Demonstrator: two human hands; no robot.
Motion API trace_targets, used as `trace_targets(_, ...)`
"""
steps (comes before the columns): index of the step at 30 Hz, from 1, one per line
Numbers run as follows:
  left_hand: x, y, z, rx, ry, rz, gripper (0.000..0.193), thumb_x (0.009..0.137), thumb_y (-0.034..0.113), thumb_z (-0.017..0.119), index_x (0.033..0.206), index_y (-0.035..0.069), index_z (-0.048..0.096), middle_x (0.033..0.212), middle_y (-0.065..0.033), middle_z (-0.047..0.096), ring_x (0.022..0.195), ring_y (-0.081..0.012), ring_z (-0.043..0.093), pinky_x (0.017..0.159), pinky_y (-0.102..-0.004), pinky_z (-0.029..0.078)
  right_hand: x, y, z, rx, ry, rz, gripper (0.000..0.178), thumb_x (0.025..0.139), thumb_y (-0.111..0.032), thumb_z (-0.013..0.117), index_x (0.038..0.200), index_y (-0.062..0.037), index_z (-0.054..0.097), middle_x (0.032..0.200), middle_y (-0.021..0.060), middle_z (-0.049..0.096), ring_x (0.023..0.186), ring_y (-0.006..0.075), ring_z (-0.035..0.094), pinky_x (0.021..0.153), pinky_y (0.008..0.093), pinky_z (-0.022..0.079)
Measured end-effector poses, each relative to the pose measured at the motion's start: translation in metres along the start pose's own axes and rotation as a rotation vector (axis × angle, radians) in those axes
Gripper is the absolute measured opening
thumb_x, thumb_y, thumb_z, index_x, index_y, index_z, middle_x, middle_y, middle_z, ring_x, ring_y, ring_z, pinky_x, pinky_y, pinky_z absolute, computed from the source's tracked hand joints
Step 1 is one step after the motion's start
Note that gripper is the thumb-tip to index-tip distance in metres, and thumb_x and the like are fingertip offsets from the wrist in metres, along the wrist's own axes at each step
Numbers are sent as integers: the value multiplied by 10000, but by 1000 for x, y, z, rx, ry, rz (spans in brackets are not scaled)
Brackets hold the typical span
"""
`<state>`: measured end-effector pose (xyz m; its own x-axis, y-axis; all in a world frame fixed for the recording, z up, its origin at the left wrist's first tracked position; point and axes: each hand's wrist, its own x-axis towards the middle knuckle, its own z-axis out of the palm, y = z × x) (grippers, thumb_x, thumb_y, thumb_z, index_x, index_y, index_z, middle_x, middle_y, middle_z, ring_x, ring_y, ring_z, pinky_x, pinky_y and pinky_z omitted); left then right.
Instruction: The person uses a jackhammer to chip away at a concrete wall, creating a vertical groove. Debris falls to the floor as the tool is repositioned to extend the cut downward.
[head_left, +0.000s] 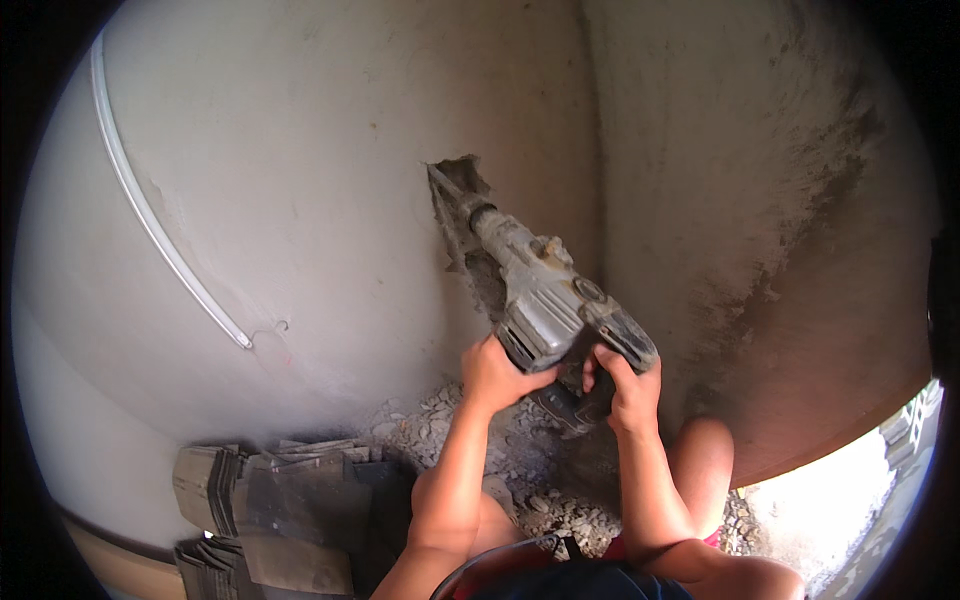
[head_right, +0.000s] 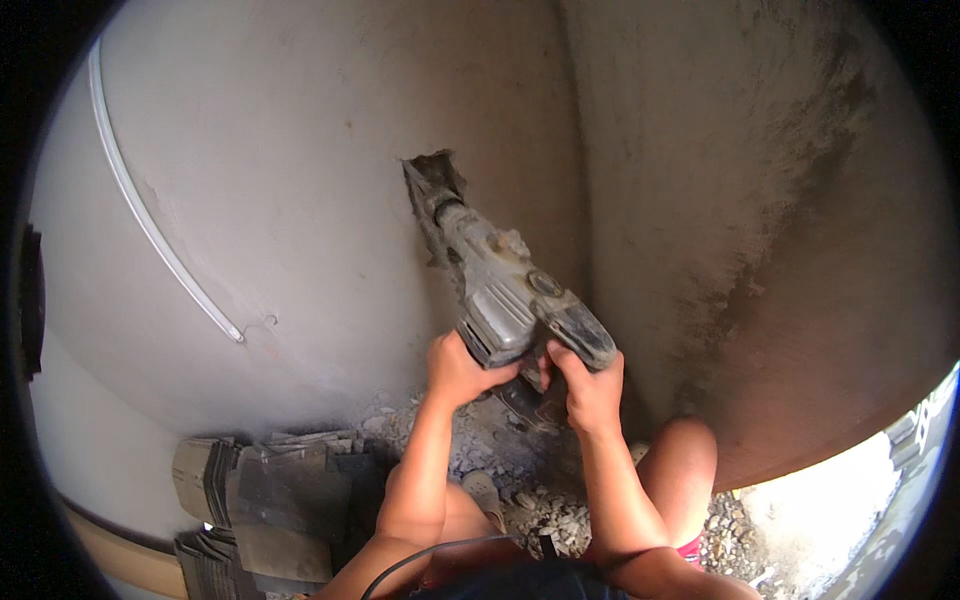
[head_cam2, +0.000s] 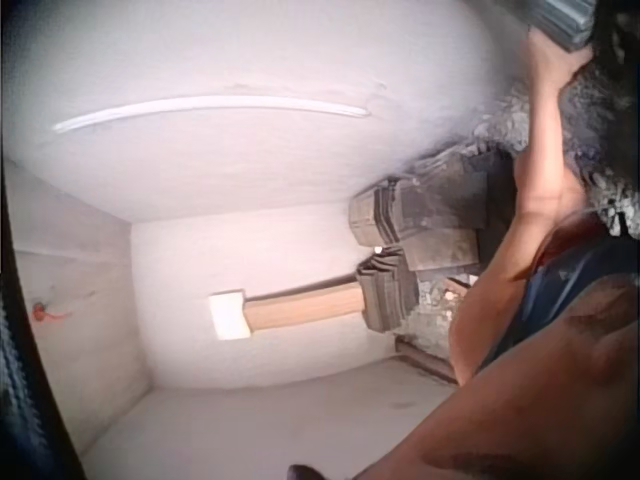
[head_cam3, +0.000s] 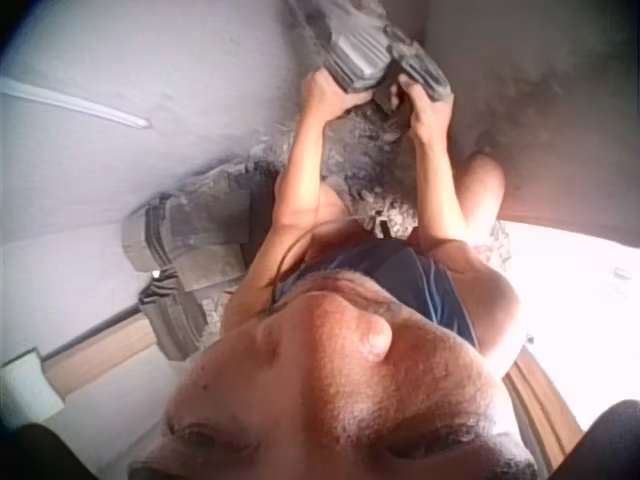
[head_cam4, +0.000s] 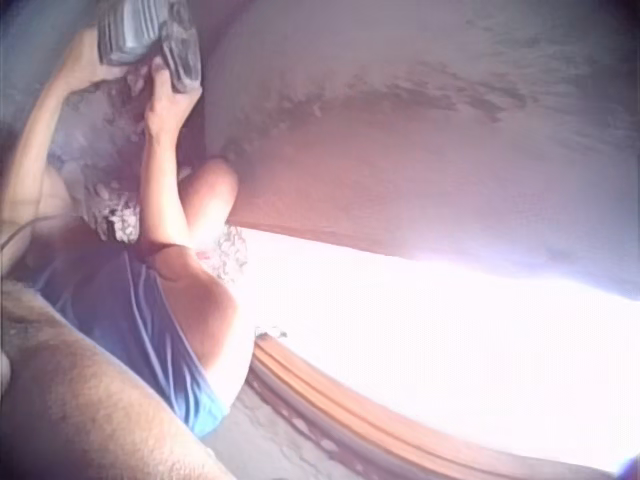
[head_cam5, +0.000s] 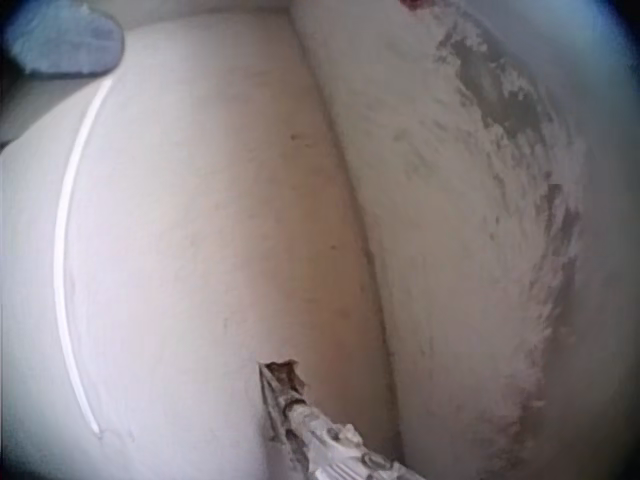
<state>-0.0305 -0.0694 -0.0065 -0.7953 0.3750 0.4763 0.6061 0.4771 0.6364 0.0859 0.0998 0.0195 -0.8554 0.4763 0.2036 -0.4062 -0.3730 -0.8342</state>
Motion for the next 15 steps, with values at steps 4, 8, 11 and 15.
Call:
trace_targets(4, 3, 3, -5, 137, -34, -75, 820, 593, 555, 955, 1164, 33, 685, 981, -194, 781, 909, -399, 764, 781, -488, 609, 10, 22, -9, 81, 59, 96, 137, 957, -103, 683, 948, 29, 649, 717, 112, 649, 568, 205, 612, 543, 348, 502)
trace_targets(8, -6, 8, -11, 244, -47, -133, 816, 591, 528, 975, 1184, 46, 689, 1020, -183, 782, 918, -402, 765, 810, -483, 609, 12, 39, -14, 111, 112, 155, 174, 971, -140, 678, 890, 7, 630, 653, 121, 632, 518, 228, 610, 512, 356, 500)
trace_targets(11, -6, 2, -11, 343, -50, -157, 876, 599, 606, 933, 1189, 16, 666, 1015, -201, 770, 910, -410, 760, 794, -489, 610, 16, 49, -16, 160, 141, 188, 173, 964, -140, 683, 900, 10, 624, 655, 130, 631, 503, 243, 612, 490, 365, 501)
trace_targets(15, -4, 14, -15, 380, -82, -199, 880, 578, 572, 966, 1180, 0, 675, 1001, -203, 775, 907, -407, 765, 811, -478, 612, 15, 49, -19, 266, 137, 216, 168, 941, -97, 694, 1017, 49, 662, 678, 128, 662, 530, 227, 623, 521, 347, 499)
